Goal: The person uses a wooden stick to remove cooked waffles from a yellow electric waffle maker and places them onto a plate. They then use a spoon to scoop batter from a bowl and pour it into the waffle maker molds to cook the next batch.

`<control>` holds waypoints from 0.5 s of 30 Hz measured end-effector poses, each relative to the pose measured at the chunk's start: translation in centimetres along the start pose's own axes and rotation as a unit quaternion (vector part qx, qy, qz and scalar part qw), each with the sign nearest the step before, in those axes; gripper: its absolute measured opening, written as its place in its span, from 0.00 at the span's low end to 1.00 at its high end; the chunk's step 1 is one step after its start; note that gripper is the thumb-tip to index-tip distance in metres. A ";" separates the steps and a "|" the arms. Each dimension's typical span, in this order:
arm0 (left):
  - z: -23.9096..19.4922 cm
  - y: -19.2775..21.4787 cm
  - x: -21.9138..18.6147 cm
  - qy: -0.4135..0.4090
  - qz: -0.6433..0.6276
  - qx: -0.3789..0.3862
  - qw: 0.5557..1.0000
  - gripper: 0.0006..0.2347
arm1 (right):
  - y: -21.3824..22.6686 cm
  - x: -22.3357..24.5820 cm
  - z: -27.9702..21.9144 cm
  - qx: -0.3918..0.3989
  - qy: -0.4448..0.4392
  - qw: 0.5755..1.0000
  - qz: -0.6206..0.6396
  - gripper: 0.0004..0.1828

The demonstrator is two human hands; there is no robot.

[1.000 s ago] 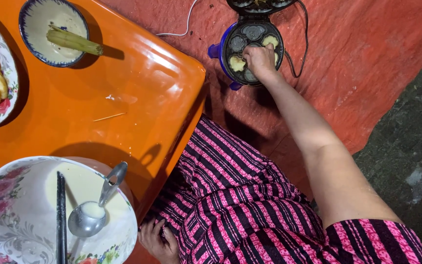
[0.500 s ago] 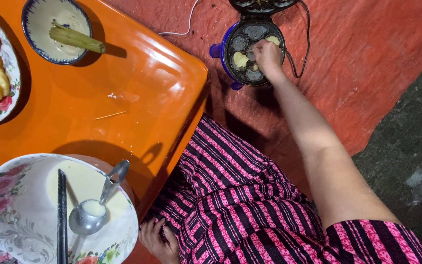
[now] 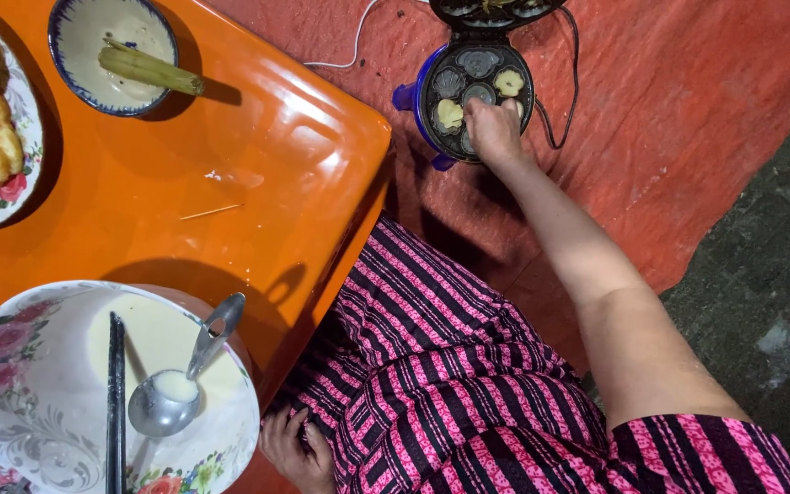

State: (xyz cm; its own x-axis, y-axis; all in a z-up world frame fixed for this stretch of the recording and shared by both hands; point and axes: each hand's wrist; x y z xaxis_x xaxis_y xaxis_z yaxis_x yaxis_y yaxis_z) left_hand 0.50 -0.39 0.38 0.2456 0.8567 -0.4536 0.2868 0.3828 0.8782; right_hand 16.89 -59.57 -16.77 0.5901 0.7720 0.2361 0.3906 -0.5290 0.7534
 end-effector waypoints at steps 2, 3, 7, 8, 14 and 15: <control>-0.2 -0.1 0.1 0.002 -0.002 0.000 1.000 0.11 | -1.0 -0.3 0.6 -0.033 0.034 0.998 -0.029 0.09; -0.3 -0.1 0.1 0.007 0.001 0.001 1.000 0.11 | -1.2 -0.2 0.8 -0.036 0.044 0.996 -0.065 0.08; -0.3 -0.2 0.0 0.014 0.000 -0.001 1.000 0.11 | -2.8 -1.1 2.4 -0.070 0.077 0.978 -0.182 0.10; -0.2 -0.2 0.0 0.014 0.000 0.000 1.000 0.11 | -3.3 -1.5 2.7 -0.069 0.077 0.978 -0.183 0.10; -0.3 -0.1 -0.1 0.019 -0.003 0.007 1.000 0.11 | -4.5 -2.5 3.6 -0.160 0.134 0.948 -0.241 0.09; -0.2 0.0 -0.3 0.018 -0.001 0.005 1.000 0.11 | -4.5 -2.6 3.8 -0.180 0.135 0.944 -0.243 0.08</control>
State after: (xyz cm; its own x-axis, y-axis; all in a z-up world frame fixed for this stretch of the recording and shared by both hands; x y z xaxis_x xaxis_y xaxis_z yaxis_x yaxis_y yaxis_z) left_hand 0.28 -0.57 0.50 0.2113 0.8676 -0.4501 0.2976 0.3816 0.8751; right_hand 16.23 -60.57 -23.08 0.1828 0.9799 -0.0794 0.2745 0.0267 0.9612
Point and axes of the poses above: each hand's wrist, its own z-axis towards the middle knuckle, its own y-axis out of the back of the hand, x = y × z, and after that the axes turned 14 degrees about x, right-handed
